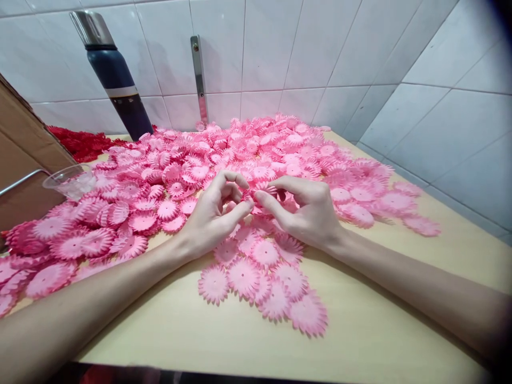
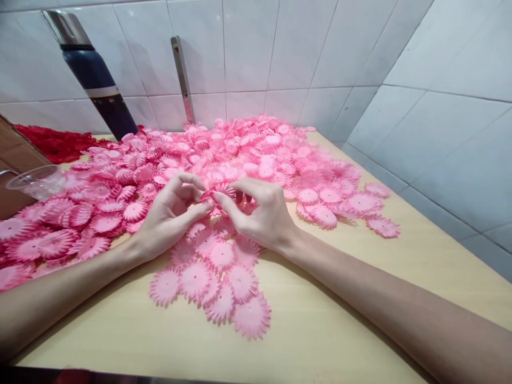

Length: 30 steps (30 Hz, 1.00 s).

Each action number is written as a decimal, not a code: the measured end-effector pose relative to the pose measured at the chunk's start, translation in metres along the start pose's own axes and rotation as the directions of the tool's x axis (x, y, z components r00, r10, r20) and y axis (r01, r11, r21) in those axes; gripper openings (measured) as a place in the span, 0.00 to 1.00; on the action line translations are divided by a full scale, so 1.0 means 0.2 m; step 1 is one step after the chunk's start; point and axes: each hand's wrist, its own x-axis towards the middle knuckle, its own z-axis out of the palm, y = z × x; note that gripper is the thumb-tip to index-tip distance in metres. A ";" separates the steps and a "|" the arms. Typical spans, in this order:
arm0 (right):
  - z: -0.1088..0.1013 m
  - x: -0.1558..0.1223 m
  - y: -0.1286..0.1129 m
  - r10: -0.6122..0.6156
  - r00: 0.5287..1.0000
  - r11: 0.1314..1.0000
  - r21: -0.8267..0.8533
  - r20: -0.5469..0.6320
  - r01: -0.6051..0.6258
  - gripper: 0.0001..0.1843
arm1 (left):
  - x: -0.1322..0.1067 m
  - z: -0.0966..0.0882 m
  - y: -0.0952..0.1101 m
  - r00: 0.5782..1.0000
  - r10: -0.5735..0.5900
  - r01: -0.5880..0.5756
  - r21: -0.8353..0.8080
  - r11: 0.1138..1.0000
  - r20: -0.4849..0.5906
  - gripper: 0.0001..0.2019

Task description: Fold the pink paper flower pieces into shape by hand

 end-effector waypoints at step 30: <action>0.00 0.01 0.06 0.218 0.966 0.906 0.338 0.142 -0.254 0.09 | 0.02 -0.02 0.02 0.992 0.052 -0.020 0.263 0.965 -0.118 0.09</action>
